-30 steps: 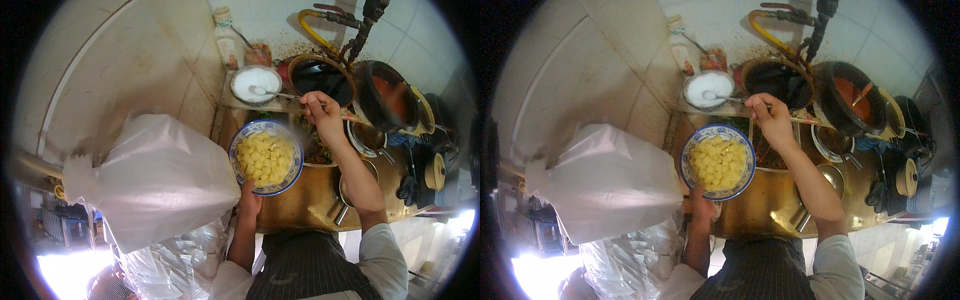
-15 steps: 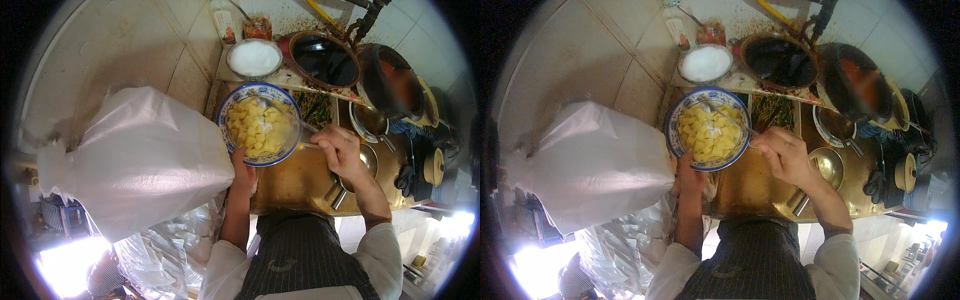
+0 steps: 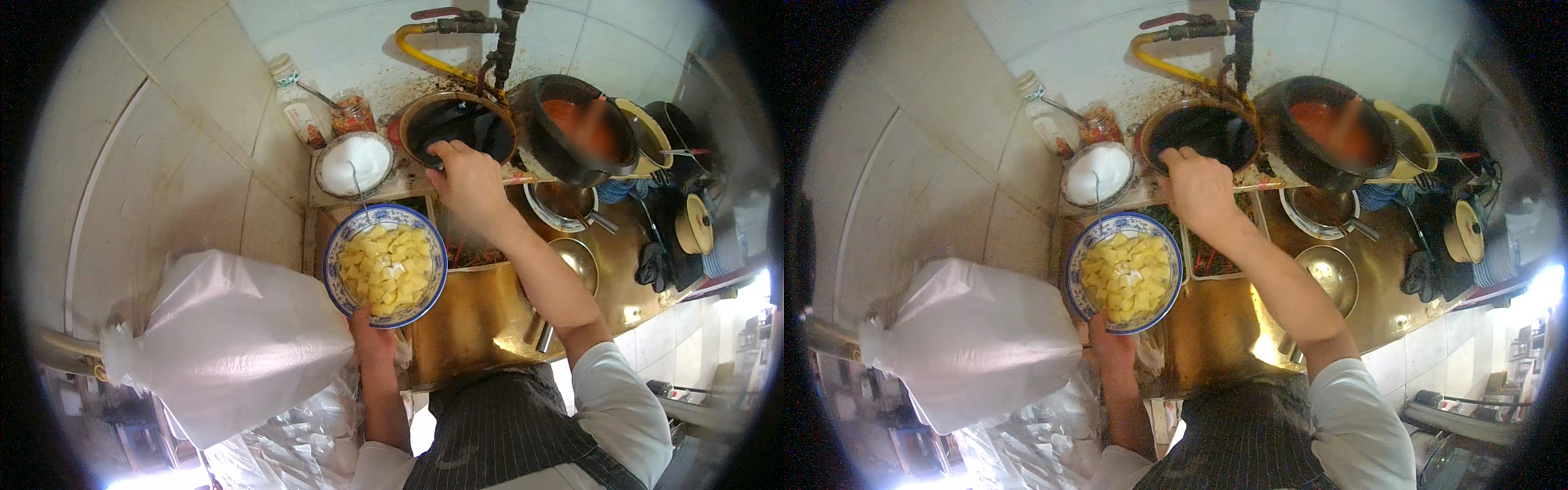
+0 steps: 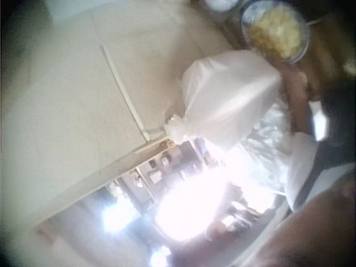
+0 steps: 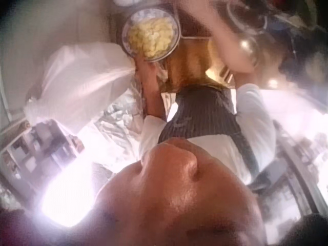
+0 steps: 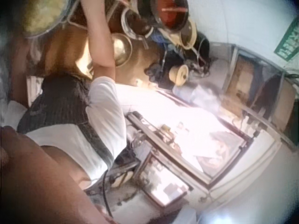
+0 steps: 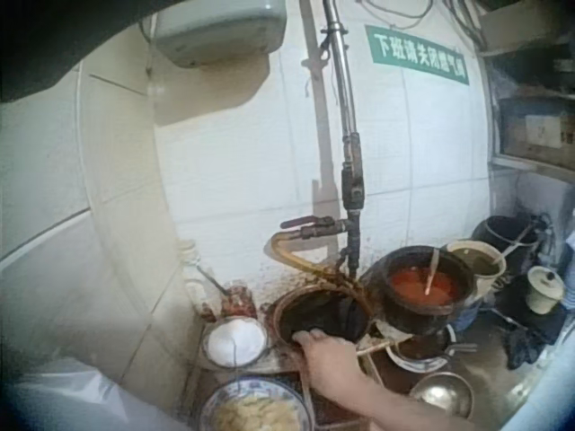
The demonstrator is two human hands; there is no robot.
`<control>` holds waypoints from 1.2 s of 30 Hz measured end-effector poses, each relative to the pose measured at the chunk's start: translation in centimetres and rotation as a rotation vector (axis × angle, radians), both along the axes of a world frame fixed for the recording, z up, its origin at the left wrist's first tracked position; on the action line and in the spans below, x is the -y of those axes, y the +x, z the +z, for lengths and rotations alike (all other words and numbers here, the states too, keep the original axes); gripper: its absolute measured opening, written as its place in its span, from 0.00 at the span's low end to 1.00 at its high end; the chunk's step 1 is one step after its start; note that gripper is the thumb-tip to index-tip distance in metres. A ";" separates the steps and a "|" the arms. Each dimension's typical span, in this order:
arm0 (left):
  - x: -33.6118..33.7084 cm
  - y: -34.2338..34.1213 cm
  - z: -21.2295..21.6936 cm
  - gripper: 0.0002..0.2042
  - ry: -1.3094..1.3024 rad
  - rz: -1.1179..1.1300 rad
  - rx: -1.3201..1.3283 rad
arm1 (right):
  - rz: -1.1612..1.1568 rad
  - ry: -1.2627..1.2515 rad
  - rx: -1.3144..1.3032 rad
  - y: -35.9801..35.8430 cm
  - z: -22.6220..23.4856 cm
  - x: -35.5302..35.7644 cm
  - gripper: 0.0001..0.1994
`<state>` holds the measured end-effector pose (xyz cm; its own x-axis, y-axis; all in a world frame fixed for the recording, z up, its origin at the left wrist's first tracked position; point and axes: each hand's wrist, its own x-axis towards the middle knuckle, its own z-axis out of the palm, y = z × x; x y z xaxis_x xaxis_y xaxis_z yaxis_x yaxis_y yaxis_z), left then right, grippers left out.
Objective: The person serves a bowl of food to a table, then goes into the kitchen to prepare another dish by slicing tofu and adding vegetables and sauces into a bowl.
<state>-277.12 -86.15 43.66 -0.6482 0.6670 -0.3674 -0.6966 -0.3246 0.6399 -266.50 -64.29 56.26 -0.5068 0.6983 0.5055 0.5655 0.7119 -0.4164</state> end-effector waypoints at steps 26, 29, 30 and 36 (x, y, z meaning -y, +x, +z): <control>0.4 -1.6 -3.2 0.28 0.129 -0.297 0.075 | -0.281 -0.140 -0.312 -1.0 -0.7 -9.6 0.10; 0.7 -1.8 -2.4 0.27 0.112 -0.290 0.032 | -0.230 -0.126 -0.230 -1.4 0.6 -8.2 0.10; 0.7 -2.0 -2.5 0.27 0.105 -0.270 0.018 | -0.191 -0.059 -0.239 -1.5 1.4 -7.4 0.08; 0.6 -2.7 -3.8 0.27 0.084 -0.350 0.017 | -0.115 0.212 -0.268 -0.1 4.1 -3.8 0.08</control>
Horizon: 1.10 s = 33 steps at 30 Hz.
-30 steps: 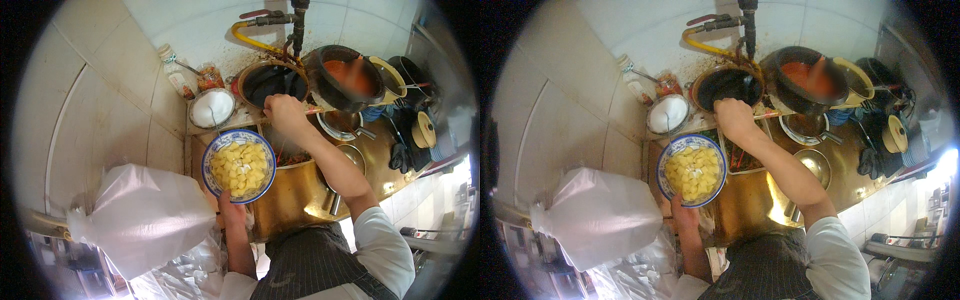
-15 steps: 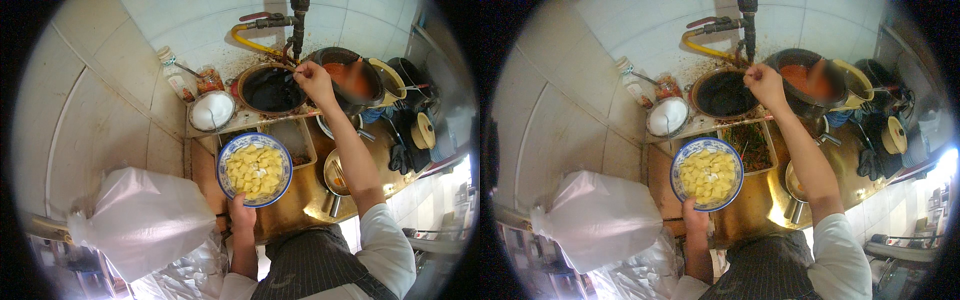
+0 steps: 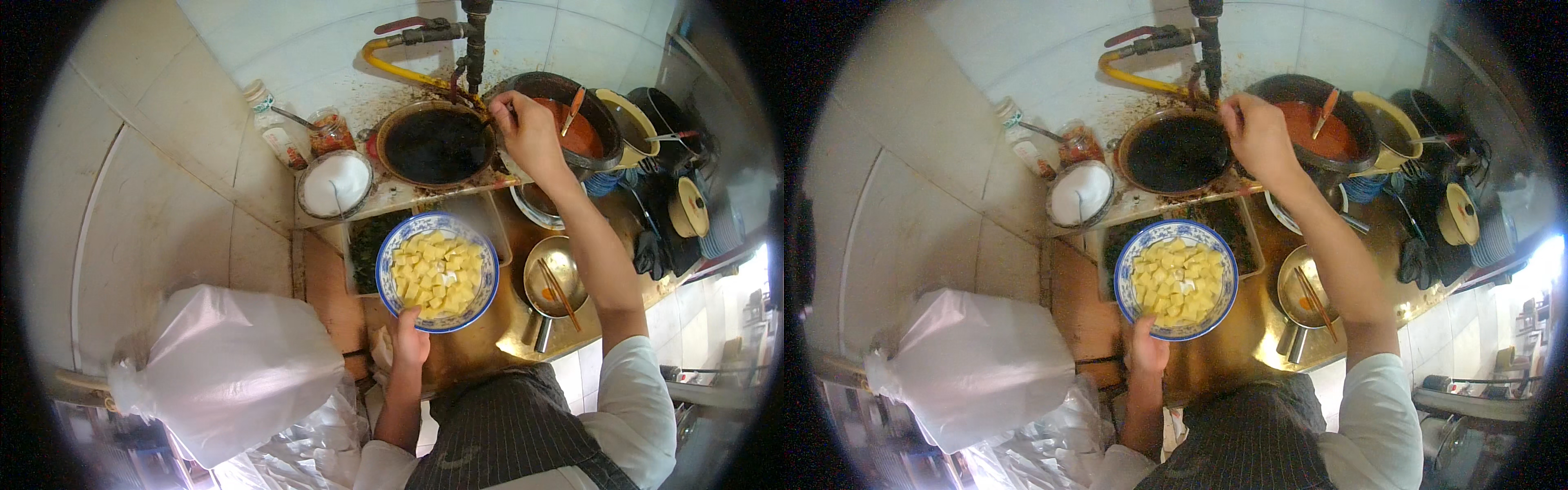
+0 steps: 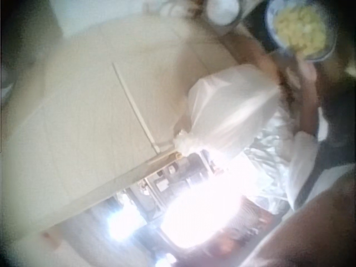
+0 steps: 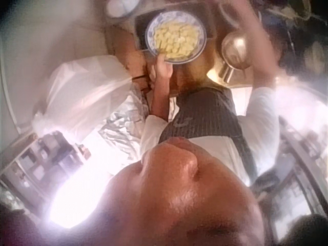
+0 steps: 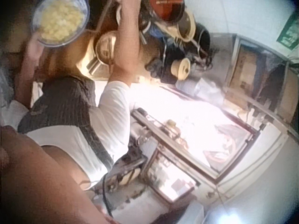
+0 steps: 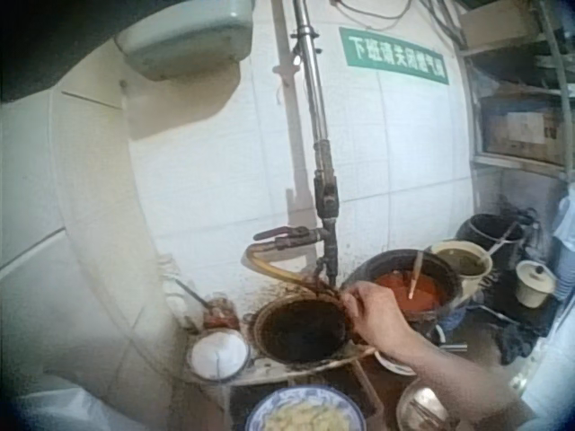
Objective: The person serves a bowl of food to a table, then goes into the kitchen to prepare another dish by slicing tofu and adding vegetables and sauces into a bowl.
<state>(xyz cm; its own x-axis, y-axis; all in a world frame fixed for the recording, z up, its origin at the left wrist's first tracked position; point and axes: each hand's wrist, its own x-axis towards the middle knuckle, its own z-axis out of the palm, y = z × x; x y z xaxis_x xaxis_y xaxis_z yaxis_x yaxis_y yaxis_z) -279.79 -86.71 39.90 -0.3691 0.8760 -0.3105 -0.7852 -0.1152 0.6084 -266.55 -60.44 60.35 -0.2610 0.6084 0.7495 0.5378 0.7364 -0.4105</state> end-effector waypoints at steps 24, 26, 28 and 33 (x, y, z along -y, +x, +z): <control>-0.8 -0.9 0.4 0.25 0.101 -0.022 0.053 | 0.379 -0.023 0.123 5.8 -5.6 14.8 0.05; -0.7 -1.0 0.4 0.25 0.108 -0.009 0.051 | 0.415 0.069 0.087 5.5 -5.8 14.6 0.04; -0.9 -0.9 0.4 0.24 0.112 -0.001 0.054 | 0.378 -0.019 -0.063 5.0 -6.0 14.0 0.04; -0.8 -1.1 0.7 0.24 0.020 -0.033 -0.025 | 0.113 -0.569 -0.545 0.5 -6.7 9.7 0.11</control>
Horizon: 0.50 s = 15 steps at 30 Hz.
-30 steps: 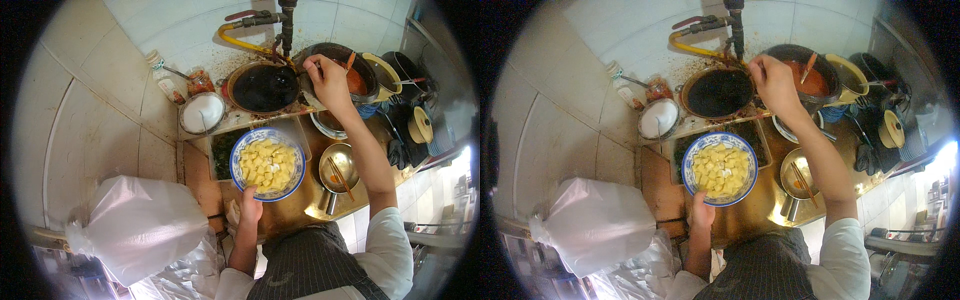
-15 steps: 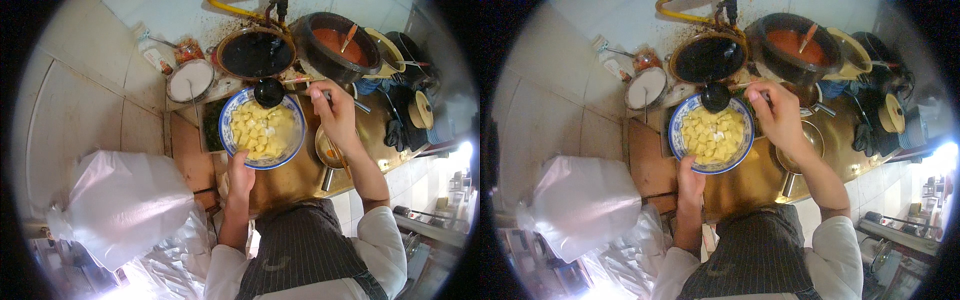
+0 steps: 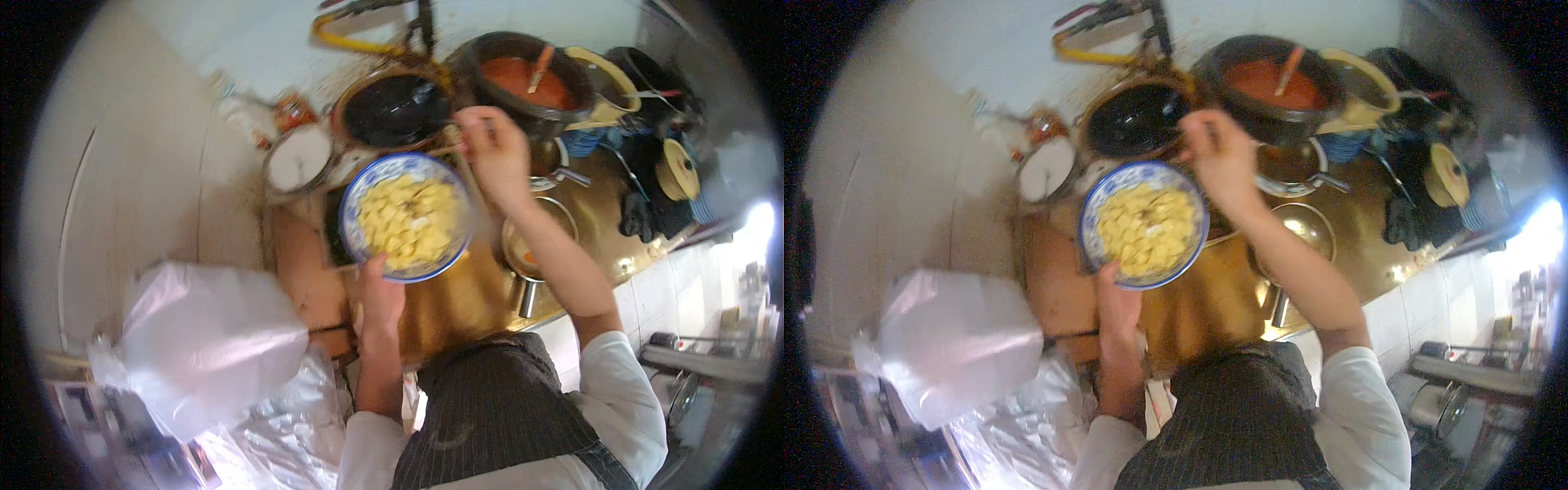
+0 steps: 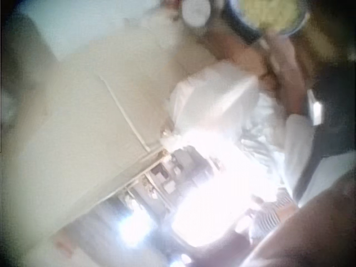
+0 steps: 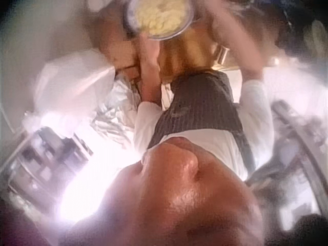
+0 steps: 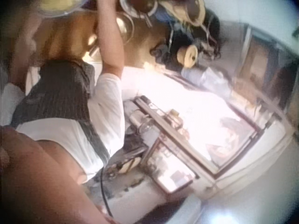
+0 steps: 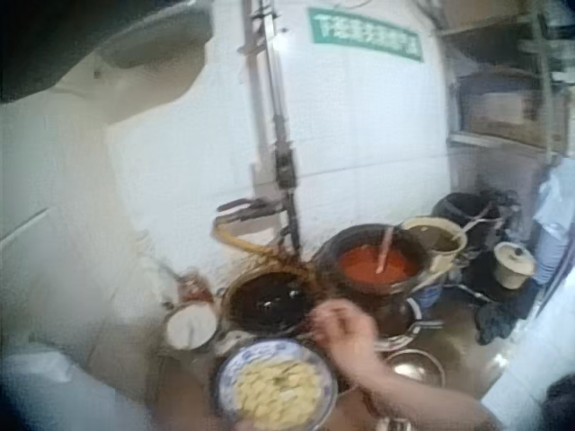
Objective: The person serves a bowl of food to a table, then goes into the kitchen to prepare another dish by slicing tofu and adding vegetables and sauces into a bowl.
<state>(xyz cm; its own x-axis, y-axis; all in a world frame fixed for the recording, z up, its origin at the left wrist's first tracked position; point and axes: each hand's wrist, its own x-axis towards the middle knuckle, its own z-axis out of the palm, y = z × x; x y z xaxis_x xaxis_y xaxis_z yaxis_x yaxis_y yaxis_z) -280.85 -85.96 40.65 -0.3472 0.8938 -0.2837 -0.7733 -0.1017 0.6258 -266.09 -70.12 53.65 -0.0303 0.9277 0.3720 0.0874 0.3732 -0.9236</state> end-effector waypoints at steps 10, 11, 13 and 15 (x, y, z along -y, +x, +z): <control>-0.2 1.5 1.3 0.26 0.064 -0.012 0.044 | 0.337 0.066 0.219 2.8 -0.3 -2.3 0.16; -0.1 1.4 1.2 0.26 0.070 0.006 0.035 | 0.357 0.045 0.131 4.3 0.1 -2.3 0.16; 0.4 0.8 1.4 0.26 0.057 0.048 0.002 | 0.238 -0.114 0.008 8.0 2.5 -2.7 0.08; 0.4 1.2 1.7 0.26 0.031 0.043 -0.004 | -0.211 -0.037 -0.017 14.5 2.0 -7.2 0.04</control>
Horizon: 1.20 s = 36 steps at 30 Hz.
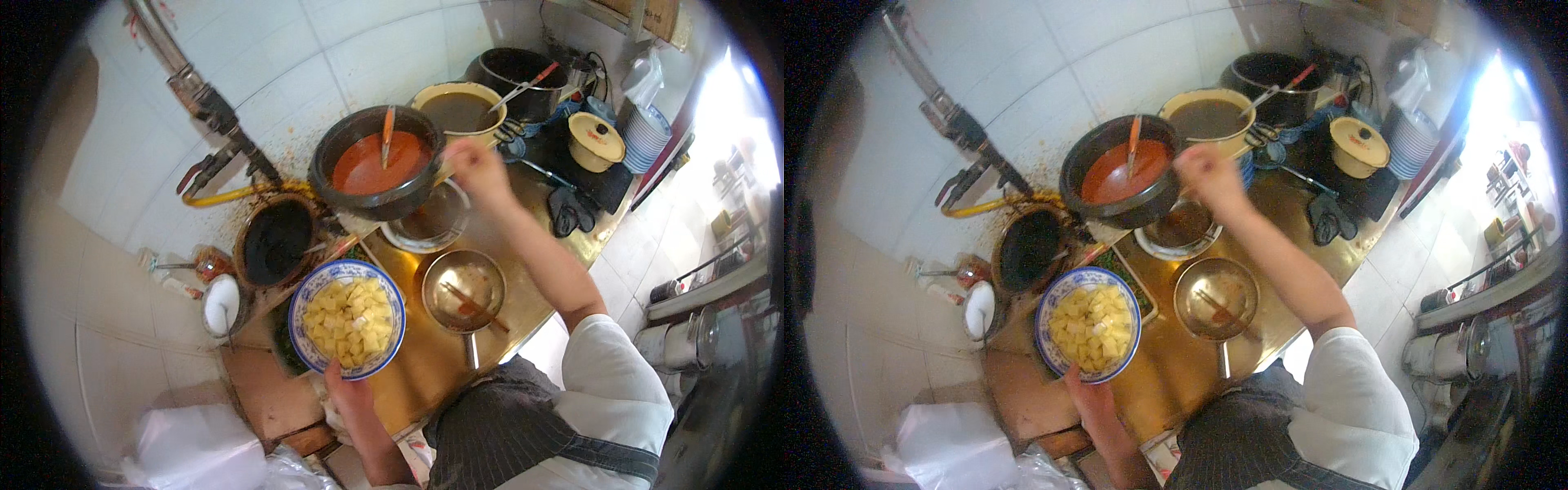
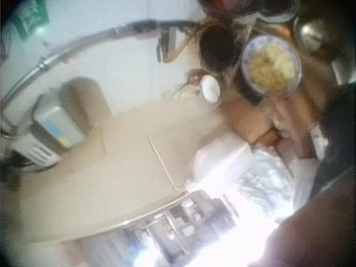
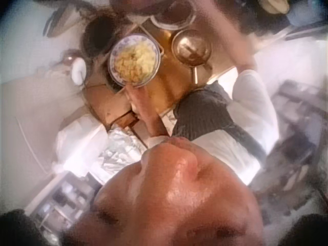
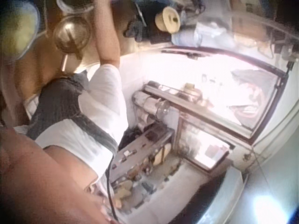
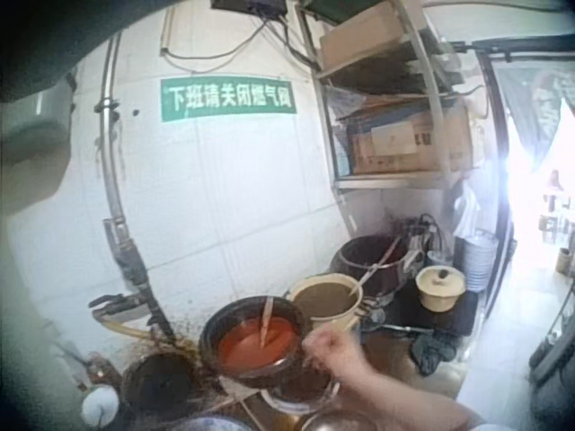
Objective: The person serves a bowl of food to a table, then goes into the kitchen to prepare another dish by slicing tofu and adding vegetables and sauces into a bowl.
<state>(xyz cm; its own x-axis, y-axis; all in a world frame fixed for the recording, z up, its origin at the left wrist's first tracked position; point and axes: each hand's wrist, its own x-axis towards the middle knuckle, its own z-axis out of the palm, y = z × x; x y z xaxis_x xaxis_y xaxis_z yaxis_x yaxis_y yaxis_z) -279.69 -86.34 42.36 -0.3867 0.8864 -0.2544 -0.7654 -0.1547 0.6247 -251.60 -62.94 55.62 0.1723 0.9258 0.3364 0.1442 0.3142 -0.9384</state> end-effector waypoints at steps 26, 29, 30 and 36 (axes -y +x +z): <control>-2.9 -1.7 -1.7 0.24 0.197 -0.281 0.190 | 0.251 -0.062 -0.044 -12.5 10.3 5.7 0.10; -2.8 -1.3 -0.1 0.23 0.170 -0.260 0.179 | 0.273 -0.094 0.016 -11.4 12.3 8.0 0.12; -2.7 -1.1 0.7 0.22 0.150 -0.259 0.151 | 0.270 -0.090 0.044 -10.9 13.2 9.0 0.11; -1.8 -1.4 3.7 0.20 0.139 -0.271 0.091 | 0.352 -0.203 0.138 -9.3 15.0 14.8 0.11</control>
<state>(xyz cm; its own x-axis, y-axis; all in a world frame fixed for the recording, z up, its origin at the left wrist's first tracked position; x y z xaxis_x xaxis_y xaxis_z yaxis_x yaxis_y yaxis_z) -281.06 -84.49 46.06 -0.1129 0.9828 -0.1460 -0.8423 -0.0167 0.5388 -260.95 -77.77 70.57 -0.2000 0.9699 0.1388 0.1901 0.1774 -0.9656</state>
